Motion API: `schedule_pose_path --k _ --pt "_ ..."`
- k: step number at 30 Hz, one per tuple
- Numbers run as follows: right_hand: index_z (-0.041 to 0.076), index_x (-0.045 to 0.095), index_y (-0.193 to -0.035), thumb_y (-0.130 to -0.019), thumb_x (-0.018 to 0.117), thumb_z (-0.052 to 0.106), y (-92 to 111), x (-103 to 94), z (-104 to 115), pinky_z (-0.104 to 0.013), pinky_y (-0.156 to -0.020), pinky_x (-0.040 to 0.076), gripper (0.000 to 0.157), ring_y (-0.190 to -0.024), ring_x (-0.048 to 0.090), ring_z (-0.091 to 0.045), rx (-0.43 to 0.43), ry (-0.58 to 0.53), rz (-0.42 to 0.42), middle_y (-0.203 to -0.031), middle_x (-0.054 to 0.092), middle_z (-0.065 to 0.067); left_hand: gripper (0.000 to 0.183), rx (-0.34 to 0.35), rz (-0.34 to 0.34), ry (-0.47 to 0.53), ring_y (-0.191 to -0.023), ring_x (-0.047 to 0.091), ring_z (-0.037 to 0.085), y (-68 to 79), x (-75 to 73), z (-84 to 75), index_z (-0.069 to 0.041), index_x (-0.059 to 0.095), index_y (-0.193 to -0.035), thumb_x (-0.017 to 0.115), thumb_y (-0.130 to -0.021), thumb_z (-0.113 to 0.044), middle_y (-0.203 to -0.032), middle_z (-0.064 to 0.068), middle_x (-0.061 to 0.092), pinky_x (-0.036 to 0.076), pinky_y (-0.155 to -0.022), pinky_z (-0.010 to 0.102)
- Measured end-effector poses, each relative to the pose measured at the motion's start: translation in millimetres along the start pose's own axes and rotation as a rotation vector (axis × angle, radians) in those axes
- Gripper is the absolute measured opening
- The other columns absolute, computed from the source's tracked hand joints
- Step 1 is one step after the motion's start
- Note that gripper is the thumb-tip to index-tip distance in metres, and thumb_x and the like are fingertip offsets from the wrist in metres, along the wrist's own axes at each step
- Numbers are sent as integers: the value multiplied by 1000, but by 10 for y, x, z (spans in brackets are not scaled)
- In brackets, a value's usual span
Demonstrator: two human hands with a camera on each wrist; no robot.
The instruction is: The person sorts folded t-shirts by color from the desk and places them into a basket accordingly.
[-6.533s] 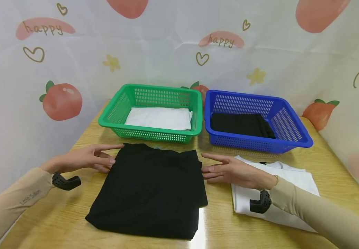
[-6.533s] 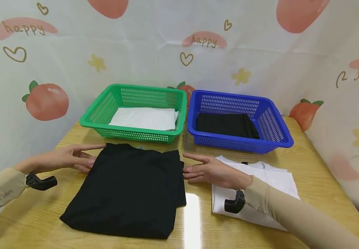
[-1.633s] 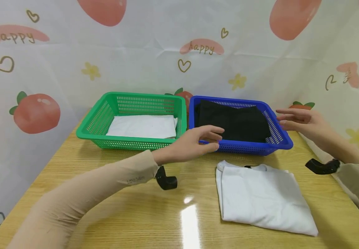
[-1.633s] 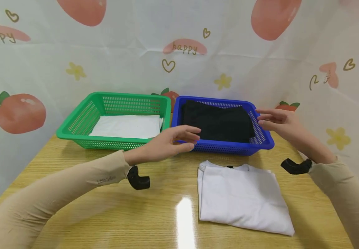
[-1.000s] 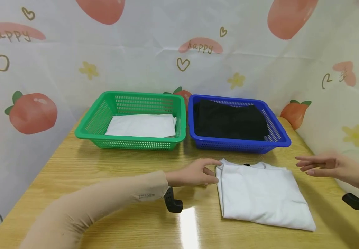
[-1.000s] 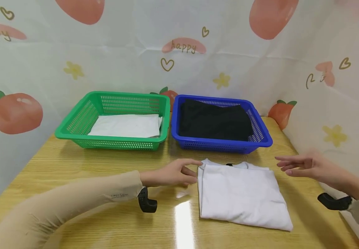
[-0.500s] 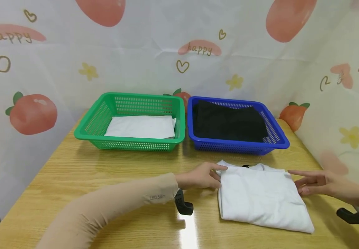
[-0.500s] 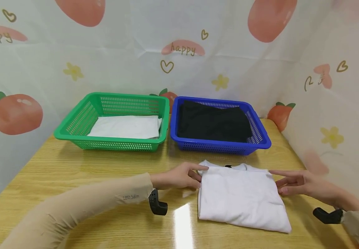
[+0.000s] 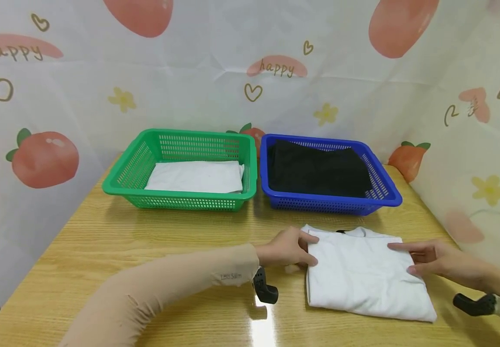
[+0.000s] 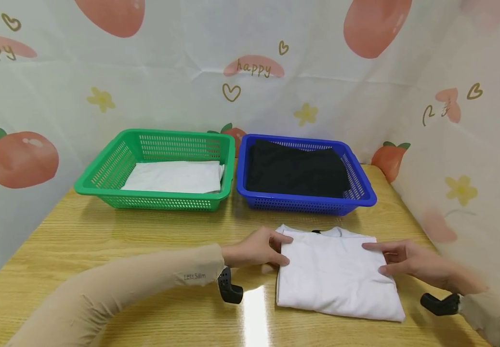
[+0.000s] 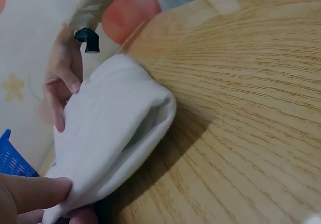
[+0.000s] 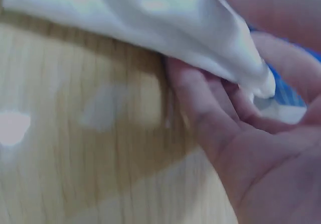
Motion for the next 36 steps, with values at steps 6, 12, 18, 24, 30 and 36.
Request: schedule_pose_path --k 6,12,18,24,30,36 --pt "-2 29 -138 -88 47 -8 -75 17 25 -34 -87 42 53 -114 46 -23 -35 -44 12 -133 37 -22 55 -6 -35 32 -64 55 6 39 -27 20 -10 58 -121 77 -70 -10 -70 -3 61 44 -64 19" --pt "-5 26 -138 -88 44 -11 -160 46 84 -36 -86 42 53 -107 50 -23 -61 -126 80 -119 48 -26 54 -16 -64 50 -68 53 7 84 -93 48 -11 58 -121 76 -70 -8 -74 -3 60 43 -64 20" --pt "-6 25 -137 -88 42 -14 -219 81 117 -35 -87 42 53 -103 51 -23 -82 -186 109 -89 54 -18 56 -65 -58 245 -67 57 11 151 -96 103 -7 54 -124 72 -72 3 -83 5 59 50 -59 27" --pt "-8 22 -137 -88 38 -16 -266 109 202 -34 -89 40 52 -110 48 -23 -135 -220 171 -91 56 -24 54 -101 -68 359 -59 62 22 255 -126 122 -11 56 -123 71 -73 3 -99 7 56 52 -57 33" --pt "-9 21 -137 -88 35 -18 -285 164 303 -35 -90 39 52 -113 45 -22 -178 -253 197 -121 43 -33 54 -54 -76 337 -62 62 22 366 -215 119 -14 55 -125 71 -74 -3 -96 5 58 51 -60 34" --pt "-7 17 -139 -89 32 -18 -355 253 453 -37 -91 37 53 -117 40 -28 -214 -281 246 -131 34 -30 54 31 -79 379 -67 62 19 500 -361 103 -9 52 -126 69 -75 0 -96 8 58 51 -62 33"
Point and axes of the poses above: each hand's wrist, its own y-axis away from the middle knuckle, its own x-axis out of the palm, z = x × y, the point moved 5 cm from there along -y, towards the middle knuckle
